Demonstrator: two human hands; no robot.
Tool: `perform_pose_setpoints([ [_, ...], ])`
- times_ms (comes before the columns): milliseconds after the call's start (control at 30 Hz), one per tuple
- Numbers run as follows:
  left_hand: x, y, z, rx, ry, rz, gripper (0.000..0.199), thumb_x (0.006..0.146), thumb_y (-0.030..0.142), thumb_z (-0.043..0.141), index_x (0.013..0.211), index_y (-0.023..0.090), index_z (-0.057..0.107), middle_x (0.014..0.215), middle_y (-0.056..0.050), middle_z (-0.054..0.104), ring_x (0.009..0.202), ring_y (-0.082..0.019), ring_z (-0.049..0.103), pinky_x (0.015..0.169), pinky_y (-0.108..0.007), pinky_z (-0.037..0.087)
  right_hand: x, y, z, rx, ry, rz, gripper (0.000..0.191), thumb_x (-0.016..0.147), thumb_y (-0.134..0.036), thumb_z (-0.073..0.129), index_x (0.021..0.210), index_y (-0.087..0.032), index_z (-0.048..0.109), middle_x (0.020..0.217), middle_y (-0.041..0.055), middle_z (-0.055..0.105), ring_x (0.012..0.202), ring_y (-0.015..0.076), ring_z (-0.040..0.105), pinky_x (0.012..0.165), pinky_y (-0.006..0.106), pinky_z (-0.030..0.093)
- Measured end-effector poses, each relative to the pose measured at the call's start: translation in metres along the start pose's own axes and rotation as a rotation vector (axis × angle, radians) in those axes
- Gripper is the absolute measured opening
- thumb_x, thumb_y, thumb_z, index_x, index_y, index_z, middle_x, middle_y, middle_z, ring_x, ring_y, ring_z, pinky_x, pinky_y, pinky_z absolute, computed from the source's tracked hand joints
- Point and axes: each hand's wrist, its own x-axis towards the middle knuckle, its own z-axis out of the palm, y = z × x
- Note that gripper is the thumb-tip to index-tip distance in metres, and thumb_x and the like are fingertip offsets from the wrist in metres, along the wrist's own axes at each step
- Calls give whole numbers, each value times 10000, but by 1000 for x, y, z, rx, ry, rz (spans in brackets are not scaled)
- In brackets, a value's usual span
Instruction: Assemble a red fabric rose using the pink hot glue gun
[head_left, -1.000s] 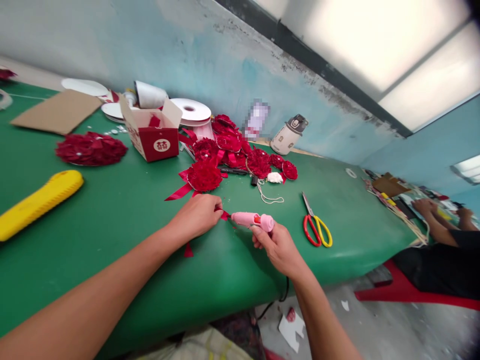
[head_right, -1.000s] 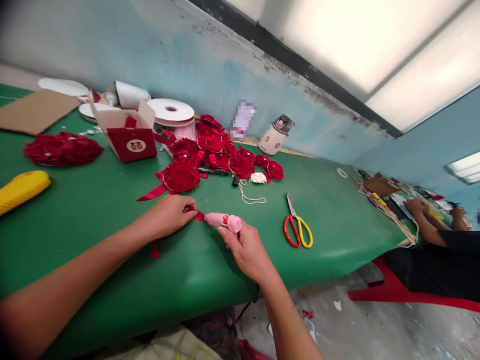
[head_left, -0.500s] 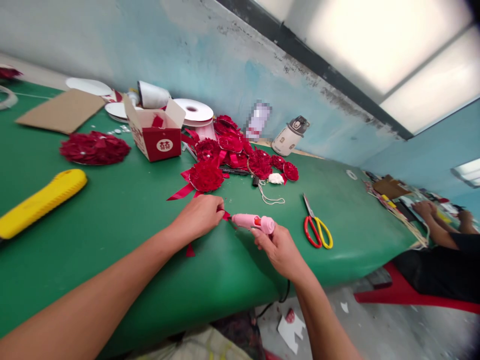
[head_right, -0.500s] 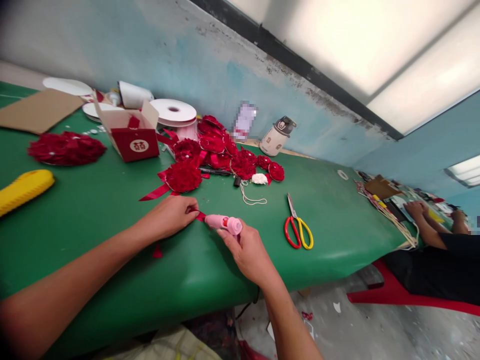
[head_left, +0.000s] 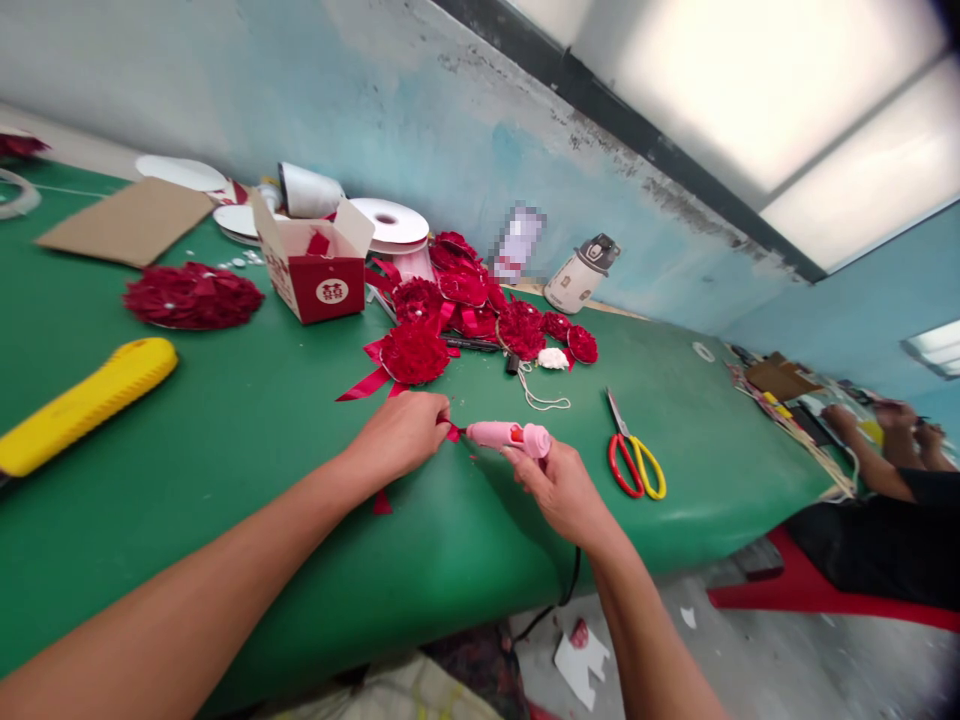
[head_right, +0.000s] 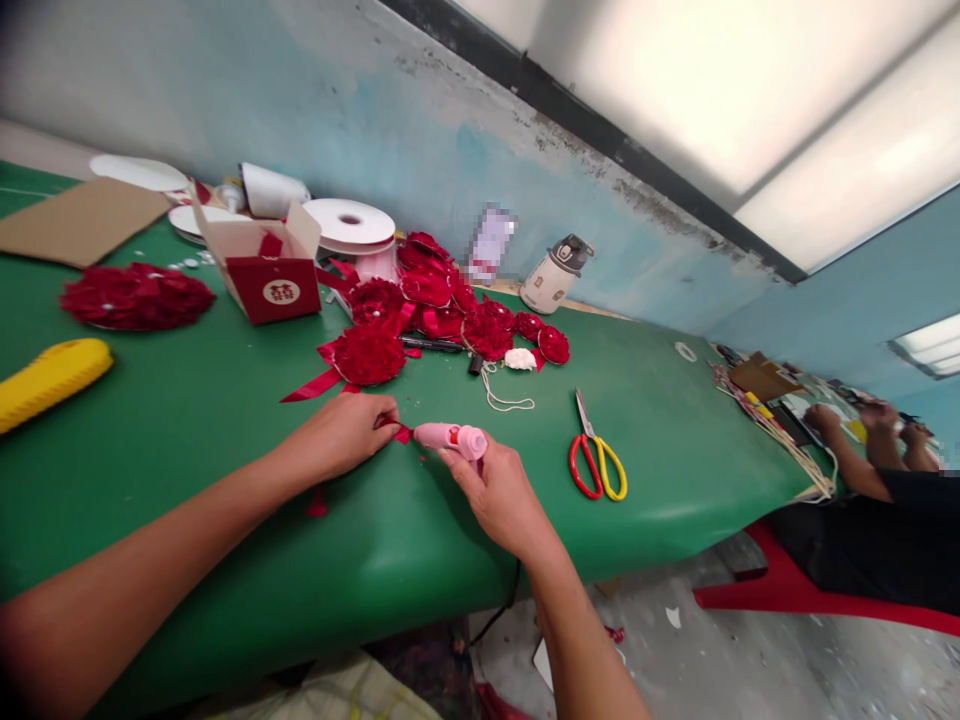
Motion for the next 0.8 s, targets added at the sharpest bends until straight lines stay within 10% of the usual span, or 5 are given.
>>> perform_pose_setpoints([
  [800,0,0,0,24,-3,7,112,743,217,489,684,213,584,668,-33,649,627,-173,567,511,-260,288,-6,-6,0,-18,26,38,284,871,-408,478,774,-164,584,594,-12,493,536,119,430,495,228,341],
])
